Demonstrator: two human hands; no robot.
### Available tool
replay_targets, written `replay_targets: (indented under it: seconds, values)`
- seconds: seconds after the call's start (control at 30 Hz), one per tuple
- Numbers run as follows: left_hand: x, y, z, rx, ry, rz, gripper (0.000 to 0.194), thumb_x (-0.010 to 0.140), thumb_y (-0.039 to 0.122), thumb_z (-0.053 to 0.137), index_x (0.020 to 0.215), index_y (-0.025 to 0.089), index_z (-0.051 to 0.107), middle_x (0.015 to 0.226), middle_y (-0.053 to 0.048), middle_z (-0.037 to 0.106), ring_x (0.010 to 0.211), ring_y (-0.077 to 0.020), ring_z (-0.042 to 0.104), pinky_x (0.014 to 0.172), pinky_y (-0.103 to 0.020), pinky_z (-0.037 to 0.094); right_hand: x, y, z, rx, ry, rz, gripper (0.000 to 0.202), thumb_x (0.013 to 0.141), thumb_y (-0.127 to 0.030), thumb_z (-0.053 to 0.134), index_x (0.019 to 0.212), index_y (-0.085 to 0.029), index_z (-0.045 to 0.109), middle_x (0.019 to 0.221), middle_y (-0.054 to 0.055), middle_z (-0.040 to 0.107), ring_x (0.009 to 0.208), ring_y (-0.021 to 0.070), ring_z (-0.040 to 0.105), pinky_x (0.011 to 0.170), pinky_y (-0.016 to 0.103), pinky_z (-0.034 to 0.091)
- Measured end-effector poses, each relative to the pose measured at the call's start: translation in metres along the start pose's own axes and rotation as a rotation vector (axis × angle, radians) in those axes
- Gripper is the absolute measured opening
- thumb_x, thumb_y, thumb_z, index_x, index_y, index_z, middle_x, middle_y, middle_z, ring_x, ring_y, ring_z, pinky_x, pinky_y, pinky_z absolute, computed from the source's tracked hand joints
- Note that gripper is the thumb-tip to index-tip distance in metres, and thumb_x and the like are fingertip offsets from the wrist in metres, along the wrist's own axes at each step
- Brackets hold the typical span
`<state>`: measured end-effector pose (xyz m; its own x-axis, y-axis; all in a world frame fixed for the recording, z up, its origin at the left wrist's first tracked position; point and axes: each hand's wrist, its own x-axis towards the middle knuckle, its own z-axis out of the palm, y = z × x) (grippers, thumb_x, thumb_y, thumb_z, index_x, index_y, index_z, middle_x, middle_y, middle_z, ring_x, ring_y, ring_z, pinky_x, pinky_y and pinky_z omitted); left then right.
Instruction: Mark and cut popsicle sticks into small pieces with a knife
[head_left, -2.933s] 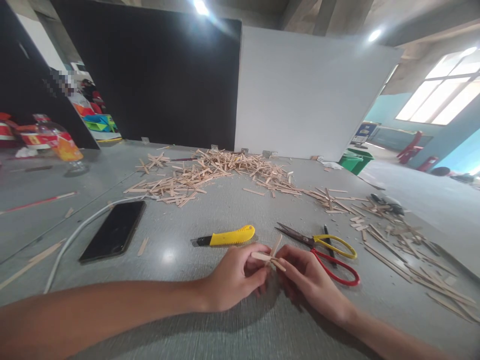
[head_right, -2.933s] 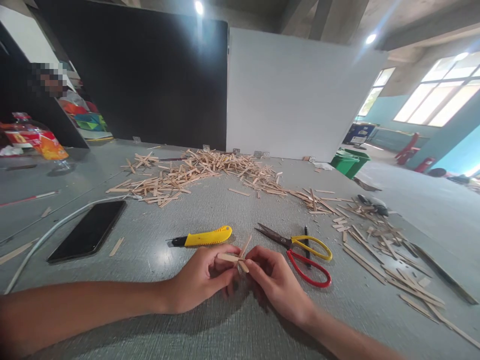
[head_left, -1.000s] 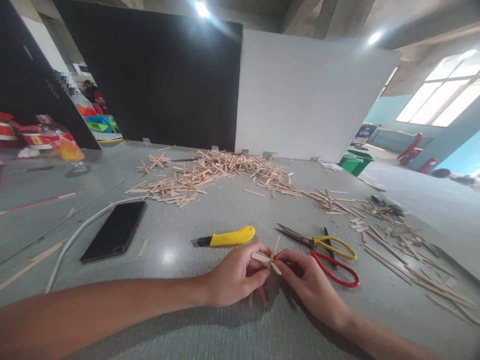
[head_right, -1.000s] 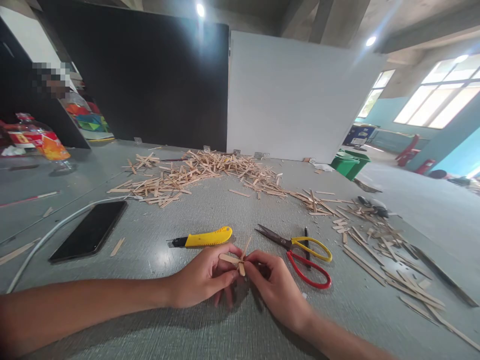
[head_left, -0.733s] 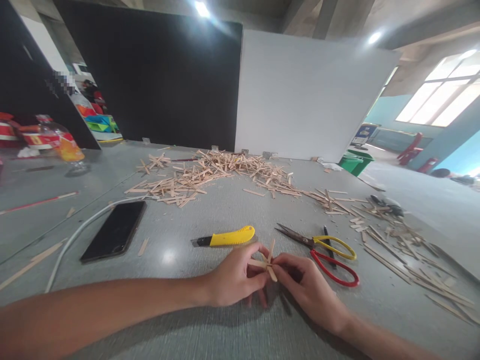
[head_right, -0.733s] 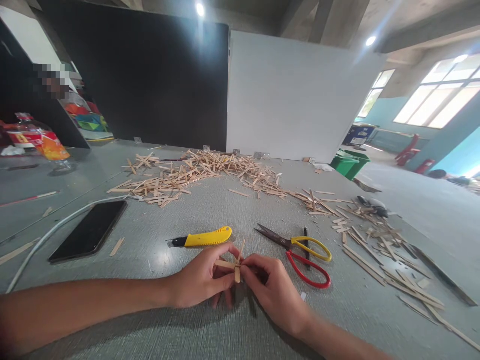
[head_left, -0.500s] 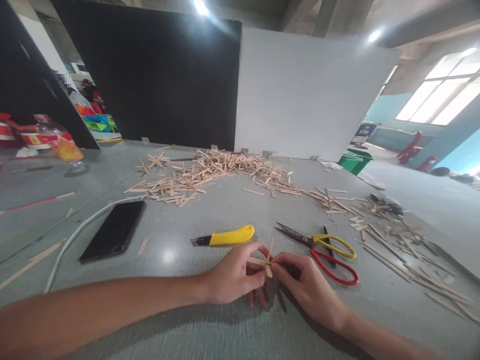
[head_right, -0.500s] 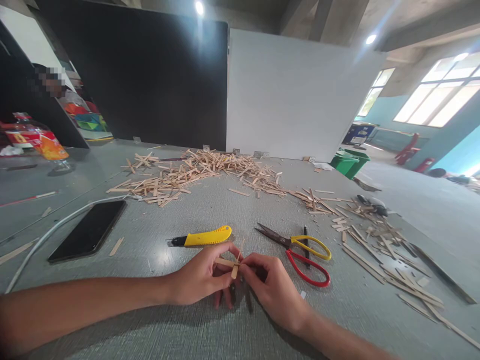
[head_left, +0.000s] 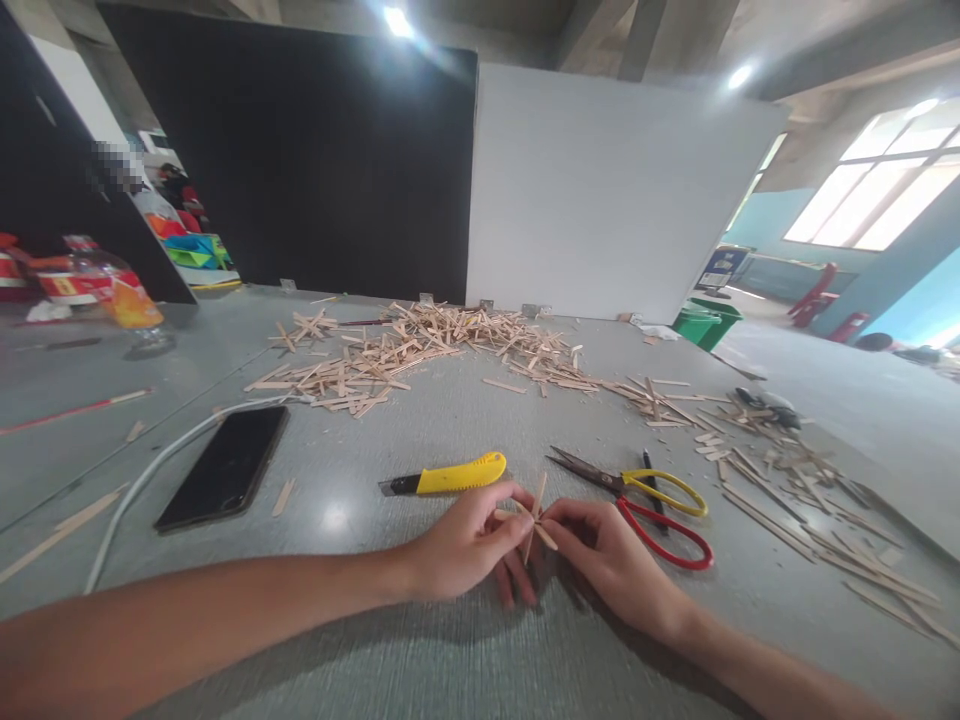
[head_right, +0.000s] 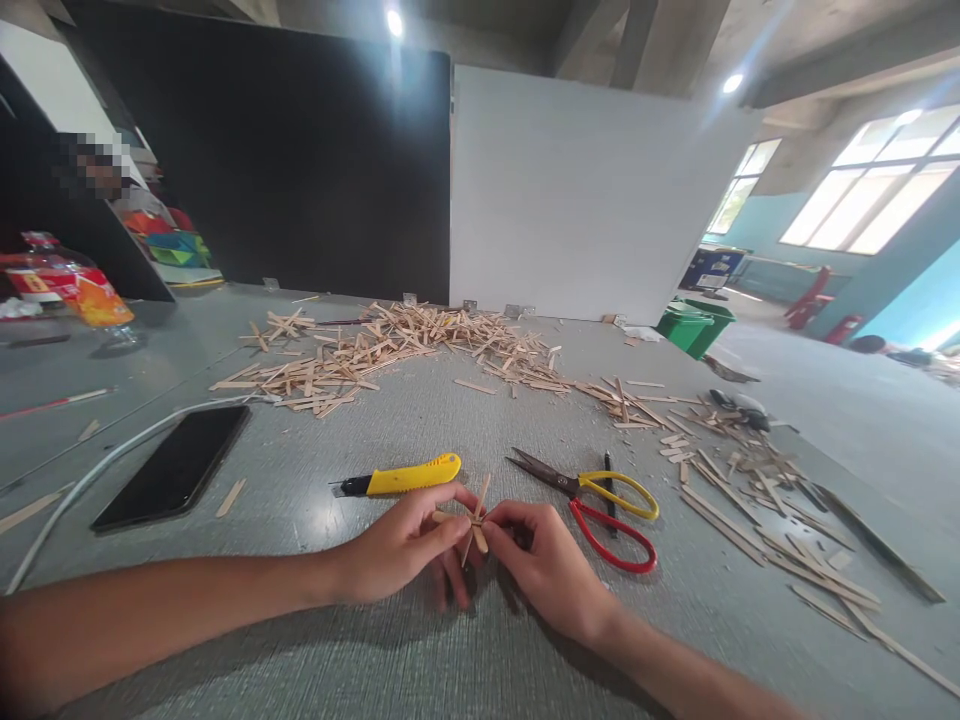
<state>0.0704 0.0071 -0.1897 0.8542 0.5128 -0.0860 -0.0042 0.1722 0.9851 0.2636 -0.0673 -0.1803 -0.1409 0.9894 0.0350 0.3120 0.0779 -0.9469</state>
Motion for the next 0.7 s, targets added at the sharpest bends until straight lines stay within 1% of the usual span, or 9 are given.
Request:
replay_targets:
  seconds: [0.07, 0.13, 0.23, 0.3, 0.43, 0.6, 0.7]
  values:
    - [0.0004, -0.0007, -0.0003, -0.001, -0.005, 0.006, 0.052, 0.097, 0.066, 0.057, 0.116, 0.019, 0.048, 0.087, -0.006, 0.07, 0.061, -0.0175, 0.075, 0.049, -0.023, 0.056, 0.0004, -0.0004, -0.0004, 0.008, -0.013, -0.009, 0.044, 0.102, -0.053, 0.056, 0.079, -0.017, 0.068, 0.074, 0.003, 0.065, 0.068, 0.0156, 0.052, 0.063, 0.028, 0.041]
    - [0.0008, -0.0012, -0.0004, -0.001, -0.012, 0.012, 0.05, 0.097, 0.066, 0.056, 0.114, 0.019, 0.047, 0.087, -0.005, 0.07, 0.061, -0.0176, 0.075, 0.049, -0.023, 0.056, 0.0006, -0.0007, -0.0006, 0.009, -0.028, -0.018, 0.044, 0.103, -0.052, 0.056, 0.079, -0.017, 0.069, 0.076, 0.004, 0.067, 0.07, 0.0164, 0.055, 0.066, 0.029, 0.042]
    - [0.0009, -0.0008, -0.0005, 0.005, -0.023, 0.007, 0.047, 0.099, 0.065, 0.054, 0.111, 0.02, 0.047, 0.085, -0.005, 0.07, 0.06, -0.0182, 0.075, 0.05, -0.024, 0.057, 0.001, -0.0006, -0.0009, 0.013, -0.052, -0.027, 0.044, 0.104, -0.051, 0.055, 0.082, -0.017, 0.07, 0.078, 0.005, 0.07, 0.073, 0.0171, 0.057, 0.069, 0.029, 0.044]
    - [0.0004, 0.0, -0.0004, 0.006, -0.029, 0.002, 0.045, 0.1, 0.064, 0.052, 0.109, 0.02, 0.048, 0.083, -0.005, 0.07, 0.059, -0.0182, 0.075, 0.051, -0.026, 0.058, 0.0013, -0.0004, -0.0008, 0.016, -0.06, -0.029, 0.044, 0.104, -0.052, 0.054, 0.083, -0.016, 0.071, 0.077, 0.005, 0.07, 0.072, 0.0164, 0.057, 0.068, 0.029, 0.044]
    - [-0.0008, 0.0007, 0.0006, 0.005, -0.013, 0.001, 0.043, 0.1, 0.062, 0.053, 0.109, 0.021, 0.048, 0.083, -0.005, 0.071, 0.059, -0.0182, 0.074, 0.052, -0.026, 0.057, 0.0008, -0.0006, -0.0001, 0.013, -0.039, -0.003, 0.049, 0.103, -0.057, 0.054, 0.082, -0.016, 0.069, 0.074, 0.003, 0.066, 0.062, 0.0126, 0.05, 0.057, 0.025, 0.039]
    - [-0.0008, 0.0006, 0.0023, 0.014, 0.014, -0.004, 0.043, 0.1, 0.06, 0.054, 0.115, 0.019, 0.049, 0.084, -0.005, 0.07, 0.058, -0.0176, 0.074, 0.051, -0.025, 0.056, -0.0018, 0.0002, 0.0006, 0.06, -0.057, 0.052, 0.053, 0.101, -0.064, 0.053, 0.084, -0.016, 0.067, 0.073, 0.001, 0.061, 0.049, 0.0079, 0.043, 0.043, 0.022, 0.034]
    - [-0.0008, 0.0024, 0.0024, 0.039, 0.035, 0.011, 0.043, 0.101, 0.057, 0.055, 0.117, 0.017, 0.053, 0.082, -0.003, 0.067, 0.057, -0.016, 0.072, 0.046, -0.021, 0.052, -0.0026, 0.0015, 0.0006, 0.087, -0.023, 0.062, 0.052, 0.1, -0.064, 0.055, 0.082, -0.016, 0.066, 0.065, -0.003, 0.053, 0.045, 0.0072, 0.039, 0.04, 0.021, 0.031]
